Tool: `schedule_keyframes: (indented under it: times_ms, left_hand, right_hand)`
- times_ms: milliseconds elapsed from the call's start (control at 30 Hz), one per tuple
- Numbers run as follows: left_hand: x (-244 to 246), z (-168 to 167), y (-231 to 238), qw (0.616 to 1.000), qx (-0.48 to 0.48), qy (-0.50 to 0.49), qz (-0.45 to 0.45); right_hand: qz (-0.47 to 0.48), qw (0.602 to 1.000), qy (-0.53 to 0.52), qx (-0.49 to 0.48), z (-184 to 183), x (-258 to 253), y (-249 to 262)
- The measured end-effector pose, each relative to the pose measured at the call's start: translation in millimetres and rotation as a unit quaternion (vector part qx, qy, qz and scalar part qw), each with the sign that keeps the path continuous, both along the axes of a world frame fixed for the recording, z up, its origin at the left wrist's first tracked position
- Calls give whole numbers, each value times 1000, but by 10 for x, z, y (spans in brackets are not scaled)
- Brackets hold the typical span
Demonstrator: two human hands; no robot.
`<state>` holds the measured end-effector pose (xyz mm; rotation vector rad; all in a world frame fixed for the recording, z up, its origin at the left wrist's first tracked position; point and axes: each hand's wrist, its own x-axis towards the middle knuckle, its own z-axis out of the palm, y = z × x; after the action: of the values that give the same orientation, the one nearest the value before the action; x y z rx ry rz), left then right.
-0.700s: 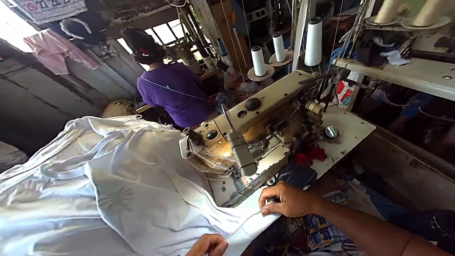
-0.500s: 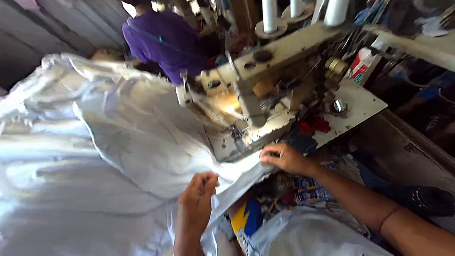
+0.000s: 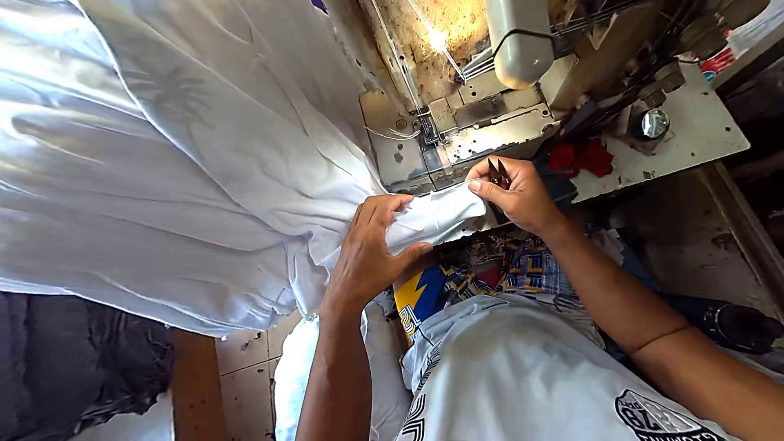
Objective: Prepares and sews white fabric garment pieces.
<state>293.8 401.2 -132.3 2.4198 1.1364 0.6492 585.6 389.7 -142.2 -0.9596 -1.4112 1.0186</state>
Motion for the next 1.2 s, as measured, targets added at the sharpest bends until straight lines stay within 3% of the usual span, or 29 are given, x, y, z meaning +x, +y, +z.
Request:
schedule_keyframes:
  times_ms: [133, 367, 500, 567, 700, 833, 1067, 1200]
  left_hand:
    - [-73, -98, -6, 998, 29, -53, 2]
    - [-78, 41, -2, 978, -31, -205, -34]
    - [5, 18, 78, 997, 21, -44, -59]
    - [-47, -16, 120, 997, 28, -19, -63]
    - [-236, 139, 51, 984, -56, -153, -66]
    - [-283, 235, -30, 953, -109, -280, 31]
    - [-240, 221, -81, 976, 6, -204, 75]
    - [-217, 264, -157, 980, 0, -191, 63]
  right_hand:
    - [5, 1000, 0, -12, -36, 45, 38]
    - [34, 999, 29, -19, -40, 27, 69]
    - [39, 998, 49, -25, 12, -4, 62]
    - [38, 998, 47, -31, 33, -1, 70]
    - [20, 999, 31, -32, 0, 35, 79]
    - [10, 998, 50, -21, -21, -32, 79]
    - [3, 999, -35, 36, 24, -117, -4]
    - [-5, 994, -68, 91, 58, -126, -133]
